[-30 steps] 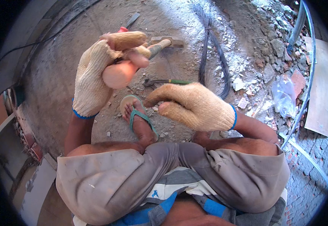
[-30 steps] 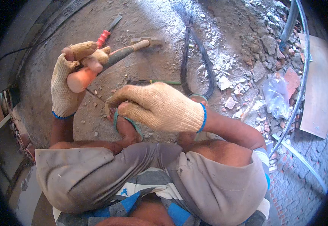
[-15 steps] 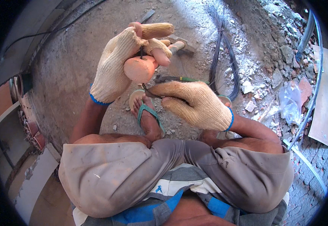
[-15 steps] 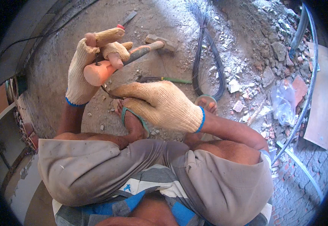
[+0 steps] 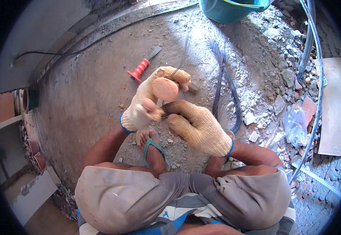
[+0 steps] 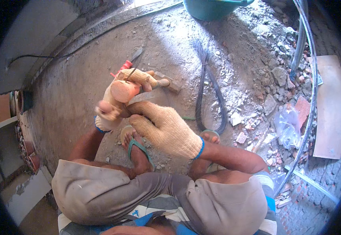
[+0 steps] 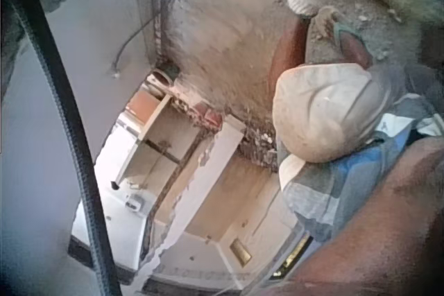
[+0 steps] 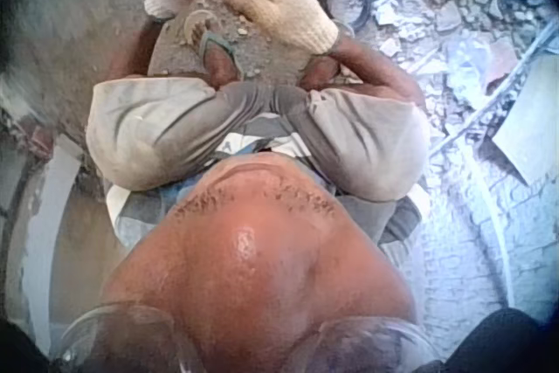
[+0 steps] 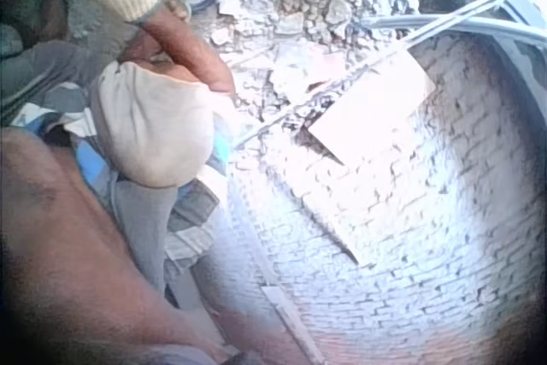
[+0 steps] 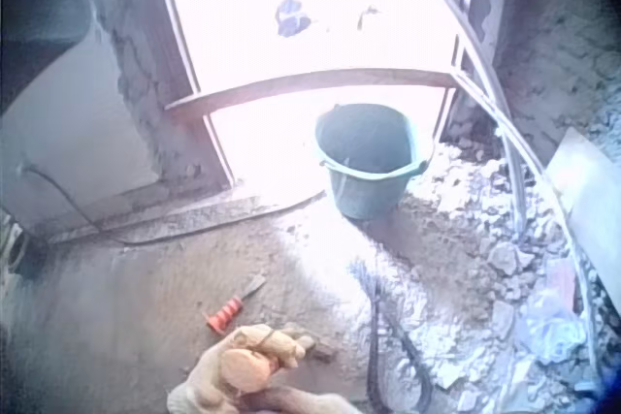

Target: The person sits on the floor and uses pliers and a hammer to twist and shape a thin metal wire. They repeatedly bend the wire into loops and secure it with the tools.

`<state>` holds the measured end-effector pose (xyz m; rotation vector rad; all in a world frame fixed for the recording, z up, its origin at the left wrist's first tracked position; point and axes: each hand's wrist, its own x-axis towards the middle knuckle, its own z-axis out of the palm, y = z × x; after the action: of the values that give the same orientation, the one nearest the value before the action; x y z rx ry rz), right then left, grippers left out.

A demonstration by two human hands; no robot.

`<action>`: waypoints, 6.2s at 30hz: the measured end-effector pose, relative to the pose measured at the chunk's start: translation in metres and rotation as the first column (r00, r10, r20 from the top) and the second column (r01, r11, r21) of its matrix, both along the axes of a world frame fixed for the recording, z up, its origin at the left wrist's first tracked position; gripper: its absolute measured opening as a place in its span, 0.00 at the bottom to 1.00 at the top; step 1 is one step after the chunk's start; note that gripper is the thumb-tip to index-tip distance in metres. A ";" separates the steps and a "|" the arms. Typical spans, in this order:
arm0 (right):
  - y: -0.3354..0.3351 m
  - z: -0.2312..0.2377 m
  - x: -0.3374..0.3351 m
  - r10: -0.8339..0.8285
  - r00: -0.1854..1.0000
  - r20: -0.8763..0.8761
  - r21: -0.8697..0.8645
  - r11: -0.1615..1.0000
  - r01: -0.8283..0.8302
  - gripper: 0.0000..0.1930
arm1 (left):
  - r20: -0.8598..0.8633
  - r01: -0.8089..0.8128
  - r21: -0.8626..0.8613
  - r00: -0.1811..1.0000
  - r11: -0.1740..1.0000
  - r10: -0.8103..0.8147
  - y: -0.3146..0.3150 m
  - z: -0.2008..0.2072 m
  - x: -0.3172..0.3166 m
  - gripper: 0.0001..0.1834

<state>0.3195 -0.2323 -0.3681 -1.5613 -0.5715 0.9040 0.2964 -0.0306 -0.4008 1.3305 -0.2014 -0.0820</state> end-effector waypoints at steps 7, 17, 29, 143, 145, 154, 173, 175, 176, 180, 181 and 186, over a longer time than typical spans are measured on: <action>0.002 0.011 0.008 -0.084 0.974 -0.212 0.030 0.995 0.092 0.14 | -0.161 -0.047 0.032 0.986 0.998 0.052 -0.001 0.003 0.002 0.35; -0.022 0.022 0.053 0.035 0.711 0.703 -0.038 0.999 -0.012 0.16 | -0.074 0.049 0.199 0.997 0.979 -0.035 0.005 0.008 0.015 0.32; -0.006 0.027 0.135 0.250 0.105 0.962 -0.235 0.962 -0.143 0.20 | -0.084 0.075 0.086 0.994 0.994 -0.067 0.013 -0.007 0.015 0.28; -0.007 -0.192 0.105 -0.519 0.717 -0.465 -0.133 0.842 0.523 0.16 | -0.822 -0.460 -0.270 0.567 0.846 0.046 -0.025 -0.139 0.006 0.21; -0.004 -0.191 0.103 -0.518 0.728 -0.450 -0.126 0.844 0.522 0.15 | -0.814 -0.460 -0.251 0.577 0.852 0.071 -0.028 -0.135 0.005 0.20; 0.006 -0.188 0.094 -0.487 0.812 -0.323 -0.161 0.873 0.460 0.17 | -0.800 -0.467 -0.211 0.587 0.859 0.123 -0.057 -0.111 -0.018 0.24; 0.004 -0.169 0.083 -0.517 0.786 -0.340 -0.255 0.855 0.452 0.19 | -0.747 -0.298 -0.035 0.642 0.954 0.173 -0.061 -0.106 -0.036 0.24; 0.004 -0.164 0.080 -0.515 0.790 -0.334 -0.255 0.856 0.450 0.20 | -0.731 -0.309 0.078 0.629 0.948 0.265 -0.063 -0.105 -0.032 0.23; 0.003 -0.162 0.079 -0.507 0.796 -0.331 -0.235 0.861 0.451 0.20 | -0.723 -0.282 0.103 0.637 0.954 0.267 -0.064 -0.104 -0.029 0.24; 0.002 -0.166 0.077 -0.536 0.814 -0.224 -0.322 0.829 0.457 0.20 | -0.707 -0.193 0.178 0.657 0.965 0.262 -0.063 -0.097 -0.024 0.26; -0.001 -0.168 0.075 -0.537 0.810 -0.236 -0.323 0.830 0.456 0.20 | -0.706 -0.178 0.186 0.660 0.966 0.257 -0.062 -0.096 -0.024 0.26; -0.008 -0.188 0.071 -0.442 0.894 0.072 -0.295 0.847 0.442 0.20 | -0.688 -0.127 0.235 0.679 0.964 0.257 -0.059 -0.106 -0.024 0.27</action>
<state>0.3909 -0.2403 -0.5566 -1.8707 -0.0533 0.6518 0.2722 -0.0897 -0.5071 1.3865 0.6348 -0.4426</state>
